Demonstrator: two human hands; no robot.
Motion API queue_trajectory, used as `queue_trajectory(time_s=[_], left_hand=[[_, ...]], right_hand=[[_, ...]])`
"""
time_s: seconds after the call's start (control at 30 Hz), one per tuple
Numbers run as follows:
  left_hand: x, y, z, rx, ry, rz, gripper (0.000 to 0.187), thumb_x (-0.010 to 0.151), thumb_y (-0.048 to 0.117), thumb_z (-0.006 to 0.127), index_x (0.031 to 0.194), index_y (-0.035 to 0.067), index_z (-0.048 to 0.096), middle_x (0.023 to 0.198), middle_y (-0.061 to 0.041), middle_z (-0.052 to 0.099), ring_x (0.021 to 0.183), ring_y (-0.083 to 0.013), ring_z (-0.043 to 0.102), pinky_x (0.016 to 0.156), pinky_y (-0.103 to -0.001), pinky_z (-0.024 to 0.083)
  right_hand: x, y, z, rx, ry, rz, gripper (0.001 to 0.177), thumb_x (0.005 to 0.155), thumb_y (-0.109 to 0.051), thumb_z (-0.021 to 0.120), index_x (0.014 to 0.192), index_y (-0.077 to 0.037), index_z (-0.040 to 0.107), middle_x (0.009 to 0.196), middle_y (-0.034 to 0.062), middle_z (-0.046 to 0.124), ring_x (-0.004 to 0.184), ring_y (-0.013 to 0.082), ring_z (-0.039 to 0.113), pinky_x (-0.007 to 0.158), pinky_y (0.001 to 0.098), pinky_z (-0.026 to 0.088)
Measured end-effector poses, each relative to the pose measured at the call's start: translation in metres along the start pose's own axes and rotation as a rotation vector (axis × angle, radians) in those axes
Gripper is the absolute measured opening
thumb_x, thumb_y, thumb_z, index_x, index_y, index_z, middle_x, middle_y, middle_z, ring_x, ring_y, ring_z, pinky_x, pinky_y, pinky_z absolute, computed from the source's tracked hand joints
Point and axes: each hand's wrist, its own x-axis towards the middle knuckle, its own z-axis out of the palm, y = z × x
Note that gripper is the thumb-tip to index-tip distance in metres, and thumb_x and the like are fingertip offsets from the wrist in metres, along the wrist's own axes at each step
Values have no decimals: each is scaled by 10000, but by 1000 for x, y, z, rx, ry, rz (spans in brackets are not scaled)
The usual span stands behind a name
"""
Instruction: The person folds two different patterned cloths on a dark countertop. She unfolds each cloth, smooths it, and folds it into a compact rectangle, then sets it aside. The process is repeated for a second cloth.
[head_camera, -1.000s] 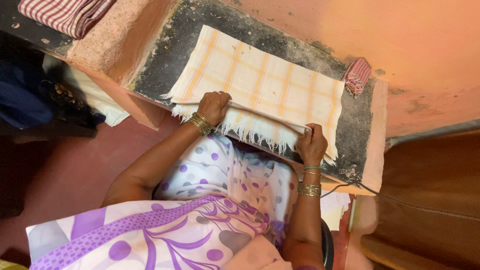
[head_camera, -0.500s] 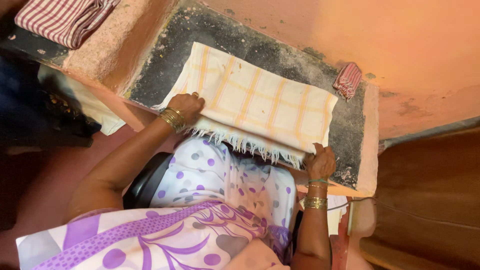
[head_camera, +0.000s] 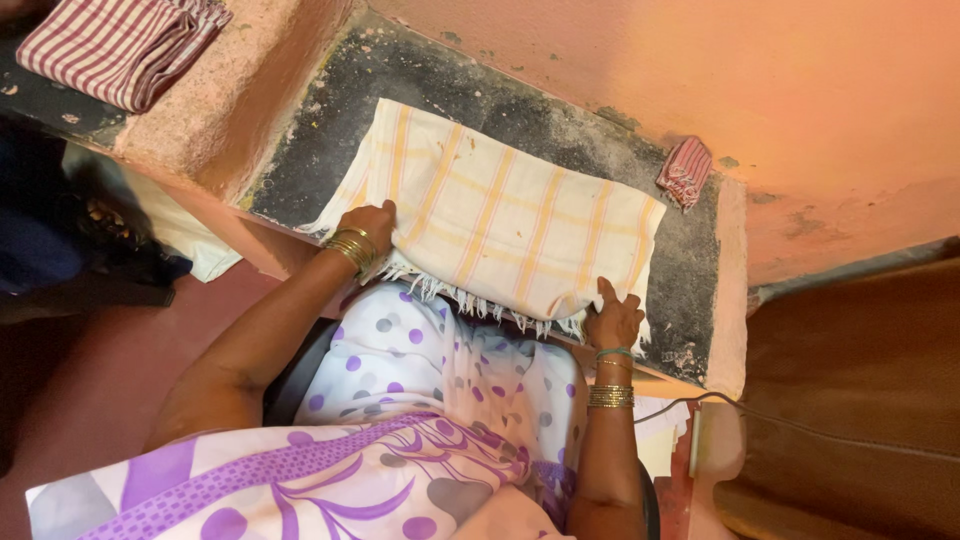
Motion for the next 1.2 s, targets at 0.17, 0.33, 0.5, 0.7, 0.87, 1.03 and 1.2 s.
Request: queue_trajectory(time_s=[0.17,0.33,0.5,0.7,0.87,1.03,1.2], left_hand=[[30,7,16,-148,118,-93,352,860,139,703,1180,35,599,996,-239,726,975,-415,705,846,-500,568],[26,13,9,-409,271,-164,450,859,120,695,1289,45,585,1052,-252,717,998,-411,703,865,-480,574],[-4,-21,-35,-370,73,17,772,820,-8,613,1547,164,417,1141,-229,695,969,-345,707,854,-456,564],[20,-5,-97,-577,-77,30,668,904,59,589,1532,222,430,1284,-99,607,796,-216,705,744,-401,599],[99,38,-174,-709,189,84,620,889,41,567,1478,221,493,1176,-89,626,752,-202,682,722,-388,586],[127,63,-249,-783,426,160,583,874,24,546,1424,219,556,1069,-79,644,708,-187,660,700,-376,573],[52,23,-230,-767,597,276,561,859,6,525,1369,218,619,961,-69,662,664,-172,637,678,-364,560]], right_hand=[[38,1,37,69,145,3,370,830,-211,807,1182,-149,709,1096,239,637,965,438,652,841,492,544],[44,20,27,303,191,-91,256,901,-201,728,1156,-203,750,1110,192,704,1040,389,667,882,455,537],[18,35,-60,223,33,-40,279,921,-155,634,1159,-199,773,1134,184,745,1014,378,708,860,461,551],[52,-40,-135,1402,-272,232,423,1025,-278,499,1410,-110,556,1193,191,726,794,298,702,672,347,616],[146,-90,-187,1633,-248,-7,532,1083,-493,489,1541,-222,478,1121,45,581,998,178,659,758,356,661],[226,-64,-283,1717,212,-545,533,1158,-298,509,1643,-301,288,1463,101,585,1320,270,585,1049,569,528],[199,-40,-350,1581,342,-910,530,1077,-388,518,1443,-9,573,1483,158,598,1446,281,543,1154,492,475]])
